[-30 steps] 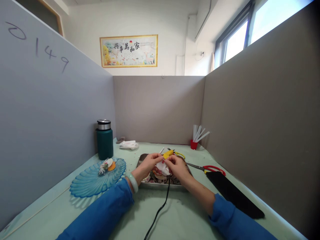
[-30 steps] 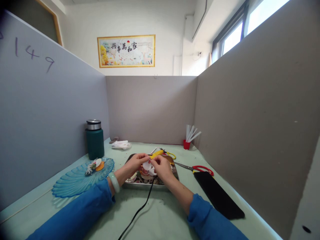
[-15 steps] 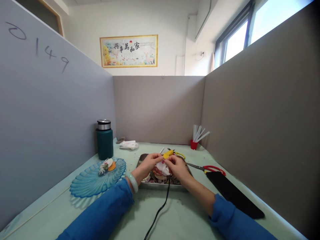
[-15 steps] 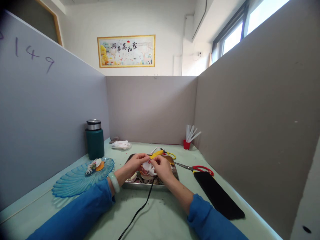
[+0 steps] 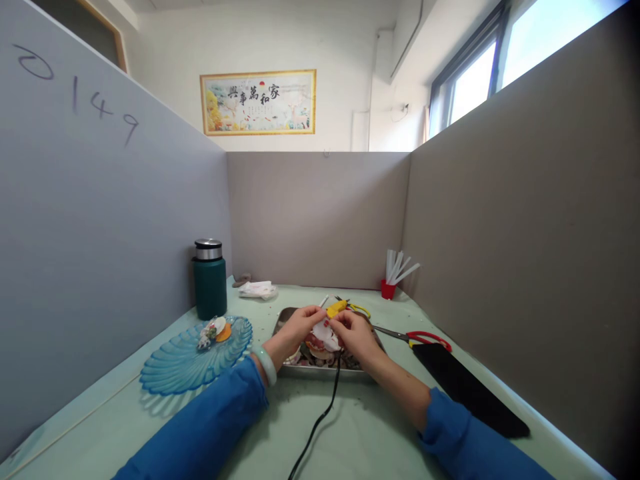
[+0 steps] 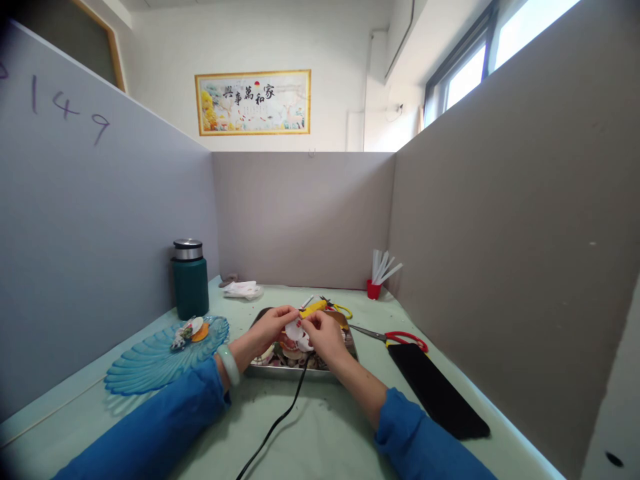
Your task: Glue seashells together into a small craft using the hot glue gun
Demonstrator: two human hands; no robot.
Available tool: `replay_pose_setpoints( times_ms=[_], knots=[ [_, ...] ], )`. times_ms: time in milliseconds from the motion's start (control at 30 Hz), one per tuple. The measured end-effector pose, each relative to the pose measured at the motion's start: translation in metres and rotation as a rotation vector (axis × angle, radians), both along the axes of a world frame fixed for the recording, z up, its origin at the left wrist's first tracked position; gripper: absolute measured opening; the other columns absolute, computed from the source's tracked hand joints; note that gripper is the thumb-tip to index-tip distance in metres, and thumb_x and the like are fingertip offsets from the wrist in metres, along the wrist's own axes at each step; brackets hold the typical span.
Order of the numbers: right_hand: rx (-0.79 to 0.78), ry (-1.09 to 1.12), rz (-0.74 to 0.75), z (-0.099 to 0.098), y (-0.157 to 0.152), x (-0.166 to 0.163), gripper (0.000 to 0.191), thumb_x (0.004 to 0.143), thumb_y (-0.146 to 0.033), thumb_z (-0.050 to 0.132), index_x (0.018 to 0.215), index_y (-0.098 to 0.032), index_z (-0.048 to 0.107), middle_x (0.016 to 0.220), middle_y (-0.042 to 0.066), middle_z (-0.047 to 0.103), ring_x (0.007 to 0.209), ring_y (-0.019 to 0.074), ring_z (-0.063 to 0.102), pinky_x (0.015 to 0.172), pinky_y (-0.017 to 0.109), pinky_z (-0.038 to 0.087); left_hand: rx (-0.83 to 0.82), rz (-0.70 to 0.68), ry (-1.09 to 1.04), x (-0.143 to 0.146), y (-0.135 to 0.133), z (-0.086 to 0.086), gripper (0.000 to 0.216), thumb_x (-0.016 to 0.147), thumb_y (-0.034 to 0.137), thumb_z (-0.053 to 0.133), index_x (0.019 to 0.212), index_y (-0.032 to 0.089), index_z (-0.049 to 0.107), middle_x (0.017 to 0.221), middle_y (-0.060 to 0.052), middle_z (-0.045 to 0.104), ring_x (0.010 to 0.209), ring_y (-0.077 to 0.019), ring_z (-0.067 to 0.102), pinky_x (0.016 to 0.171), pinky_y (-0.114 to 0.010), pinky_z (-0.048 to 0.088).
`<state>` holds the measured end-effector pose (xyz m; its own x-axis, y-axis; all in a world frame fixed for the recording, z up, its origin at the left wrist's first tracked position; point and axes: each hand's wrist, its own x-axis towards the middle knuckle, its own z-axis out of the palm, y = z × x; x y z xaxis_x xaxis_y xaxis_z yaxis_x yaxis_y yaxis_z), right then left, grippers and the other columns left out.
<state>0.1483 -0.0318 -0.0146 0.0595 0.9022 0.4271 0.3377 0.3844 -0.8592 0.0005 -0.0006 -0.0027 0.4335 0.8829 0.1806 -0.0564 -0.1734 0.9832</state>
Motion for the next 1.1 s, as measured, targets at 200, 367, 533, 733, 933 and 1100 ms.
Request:
replay_pose_setpoints(
  times_ms=[200,367,533,733,933,1100],
  knots=[
    [0.003,0.007,0.003,0.0013,-0.0015,-0.0004,0.016,0.073,-0.03,0.053,0.065,-0.017,0.049,0.048,-0.005,0.05,0.04,0.0082,0.044,0.04,0.018,0.033,-0.003,-0.011,-0.006,-0.0003,0.0015,-0.0009,0.037,0.067,0.049,0.065,0.076,0.014,0.055,0.06,0.001,0.052,0.046,-0.0078,0.05,0.042,-0.018,0.043],
    [0.015,-0.011,0.0,-0.0001,0.0001,0.0005,0.017,0.073,-0.032,0.054,0.065,-0.017,0.051,0.049,-0.005,0.051,0.04,0.0086,0.045,0.041,0.019,0.034,-0.011,-0.036,-0.022,-0.0017,0.0018,-0.001,0.037,0.067,0.048,0.066,0.077,0.013,0.057,0.06,0.001,0.053,0.045,-0.008,0.05,0.042,-0.019,0.043],
    [0.029,0.001,0.001,-0.0007,0.0003,0.0006,0.017,0.073,-0.032,0.054,0.066,-0.017,0.051,0.049,-0.005,0.051,0.04,0.0087,0.046,0.041,0.019,0.034,-0.027,-0.046,-0.035,-0.0015,0.0033,-0.0017,0.037,0.067,0.047,0.066,0.077,0.012,0.057,0.061,0.001,0.053,0.046,-0.0082,0.051,0.042,-0.019,0.044],
    [0.027,-0.01,-0.021,0.0006,-0.0002,0.0006,0.018,0.074,-0.033,0.055,0.066,-0.017,0.05,0.05,-0.004,0.051,0.042,0.0095,0.048,0.042,0.02,0.035,-0.037,-0.056,-0.044,-0.0004,0.0046,-0.0018,0.038,0.069,0.047,0.065,0.079,0.011,0.058,0.064,-0.001,0.055,0.047,-0.0083,0.052,0.042,-0.019,0.044],
    [0.02,0.018,-0.013,0.0023,-0.0018,-0.0001,0.019,0.073,-0.035,0.055,0.066,-0.017,0.051,0.049,-0.004,0.051,0.042,0.0098,0.047,0.042,0.02,0.036,-0.044,-0.056,-0.087,-0.0006,0.0041,-0.0022,0.036,0.07,0.046,0.065,0.08,0.012,0.057,0.066,-0.001,0.056,0.051,-0.0096,0.055,0.043,-0.02,0.046],
    [0.005,0.03,-0.015,0.0043,-0.0044,-0.0009,0.02,0.073,-0.036,0.055,0.066,-0.018,0.051,0.049,-0.005,0.051,0.041,0.0095,0.046,0.04,0.02,0.035,-0.07,-0.045,-0.097,-0.0003,0.0033,-0.001,0.033,0.069,0.044,0.066,0.078,0.013,0.057,0.065,0.0,0.054,0.052,-0.0101,0.055,0.043,-0.02,0.046]
  ],
)
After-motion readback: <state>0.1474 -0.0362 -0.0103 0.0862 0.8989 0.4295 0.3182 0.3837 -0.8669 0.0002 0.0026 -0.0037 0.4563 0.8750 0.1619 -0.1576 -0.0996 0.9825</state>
